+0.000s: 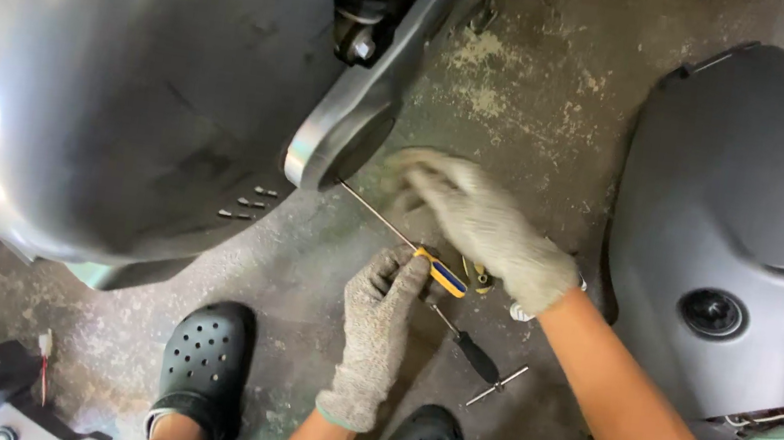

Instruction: The person sits on the workshop floor next to a scooter with its body panels removed and uses a screwdriver to unscrew fasteners from the scooter frame and panel mounts. They pick up dropped screws, reposition the screwdriver on different fasteners, and handle a bracket and socket wrench while loosening bolts.

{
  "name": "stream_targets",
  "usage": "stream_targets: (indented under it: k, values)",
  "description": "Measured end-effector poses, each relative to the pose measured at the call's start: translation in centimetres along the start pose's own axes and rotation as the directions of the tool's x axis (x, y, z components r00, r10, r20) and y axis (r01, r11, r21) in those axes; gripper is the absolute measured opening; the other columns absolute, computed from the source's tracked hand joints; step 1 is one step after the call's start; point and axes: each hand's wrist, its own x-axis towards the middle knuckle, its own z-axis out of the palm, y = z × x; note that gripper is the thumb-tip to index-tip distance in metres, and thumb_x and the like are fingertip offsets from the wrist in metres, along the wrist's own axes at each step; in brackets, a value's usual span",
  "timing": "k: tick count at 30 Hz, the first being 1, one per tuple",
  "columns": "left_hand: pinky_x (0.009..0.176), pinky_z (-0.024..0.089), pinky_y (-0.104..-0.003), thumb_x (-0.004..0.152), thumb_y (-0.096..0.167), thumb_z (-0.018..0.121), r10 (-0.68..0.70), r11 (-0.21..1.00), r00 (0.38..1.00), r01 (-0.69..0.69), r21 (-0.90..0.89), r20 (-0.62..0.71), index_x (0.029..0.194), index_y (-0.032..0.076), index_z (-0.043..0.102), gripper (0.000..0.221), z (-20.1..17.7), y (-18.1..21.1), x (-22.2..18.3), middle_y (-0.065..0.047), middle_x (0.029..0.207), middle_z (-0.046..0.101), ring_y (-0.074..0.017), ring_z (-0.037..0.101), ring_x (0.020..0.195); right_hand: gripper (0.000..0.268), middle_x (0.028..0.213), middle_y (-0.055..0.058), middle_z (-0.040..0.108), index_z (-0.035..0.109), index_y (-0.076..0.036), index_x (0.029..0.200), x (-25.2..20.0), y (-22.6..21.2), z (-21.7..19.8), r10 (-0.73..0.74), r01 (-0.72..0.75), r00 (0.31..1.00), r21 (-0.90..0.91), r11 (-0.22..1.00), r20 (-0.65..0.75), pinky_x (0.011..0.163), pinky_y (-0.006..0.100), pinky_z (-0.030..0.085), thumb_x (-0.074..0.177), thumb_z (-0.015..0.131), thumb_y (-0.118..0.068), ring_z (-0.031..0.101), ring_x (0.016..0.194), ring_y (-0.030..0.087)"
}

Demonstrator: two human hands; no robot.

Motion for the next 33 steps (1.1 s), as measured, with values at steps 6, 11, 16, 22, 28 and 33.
stream_targets:
  k: [6,11,16,22,28,33]
  values:
    - [0.071,0.051,-0.025,0.099,0.015,0.067,0.010,1.000,1.000,-0.010,-0.014,0.006,0.106,-0.003,0.072,0.020,-0.1,0.7,-0.1,0.000,0.087,0.070,-0.0077,0.061,0.077,0.047,0.121,0.002,0.072,0.062,-0.013,0.136,-5.5,3.8,-0.9,-0.081,0.013,0.966,-0.269,0.963,-0.244,0.090,0.031,0.059,0.108,0.035,-0.038,0.074,0.100,0.014]
    - [0.077,0.051,-0.023,0.098,0.015,0.066,0.079,0.985,0.995,-0.087,0.150,0.060,0.106,0.000,0.073,0.019,-0.4,0.8,-0.1,0.003,0.090,0.070,-0.0040,0.060,0.084,0.083,0.148,0.015,0.055,0.034,-0.006,0.157,-6.0,7.9,3.4,-0.112,0.198,0.929,0.220,0.955,-0.352,0.115,0.047,0.043,0.102,0.028,-0.068,0.057,0.131,0.030]
    - [0.074,0.048,-0.023,0.098,0.017,0.067,0.061,0.991,0.997,-0.067,0.113,0.052,0.103,0.001,0.072,0.018,-0.2,0.3,0.1,0.004,0.087,0.066,-0.0044,0.057,0.082,0.091,0.151,0.014,0.050,0.035,-0.008,0.156,-4.4,5.9,4.4,0.096,0.345,0.859,0.707,0.617,-0.503,0.115,0.045,0.042,0.097,0.027,-0.077,0.050,0.138,0.028]
    - [0.072,0.046,-0.022,0.099,0.018,0.066,0.048,0.995,0.998,-0.051,0.088,0.042,0.101,0.002,0.072,0.018,-0.5,-0.2,-0.1,0.004,0.086,0.065,-0.0049,0.055,0.080,0.091,0.141,0.012,0.055,0.041,-0.007,0.153,-2.8,4.8,5.6,0.093,0.501,0.805,0.755,0.423,-0.586,0.110,0.044,0.045,0.095,0.035,-0.077,0.055,0.124,0.025]
    - [0.079,0.048,-0.026,0.102,0.025,0.061,0.060,0.982,0.991,-0.038,-0.183,0.117,0.106,0.004,0.068,0.022,0.2,2.3,1.3,0.003,0.092,0.065,-0.0090,0.056,0.087,0.103,0.134,0.013,0.059,0.047,-0.006,0.146,-3.2,1.3,5.0,0.133,0.421,0.825,0.754,0.504,-0.550,0.107,0.043,0.050,0.085,0.037,-0.088,0.060,0.118,0.025]
    - [0.085,0.049,-0.035,0.102,0.035,0.066,0.120,0.672,0.960,0.109,-0.733,0.253,0.109,0.009,0.064,0.027,0.4,1.6,3.2,-0.001,0.096,0.065,-0.0168,0.060,0.091,0.113,0.128,0.014,0.064,0.054,-0.004,0.143,-2.7,1.7,5.2,0.121,0.331,0.871,0.750,0.573,-0.477,0.097,0.043,0.053,0.078,0.031,-0.094,0.064,0.110,0.027]
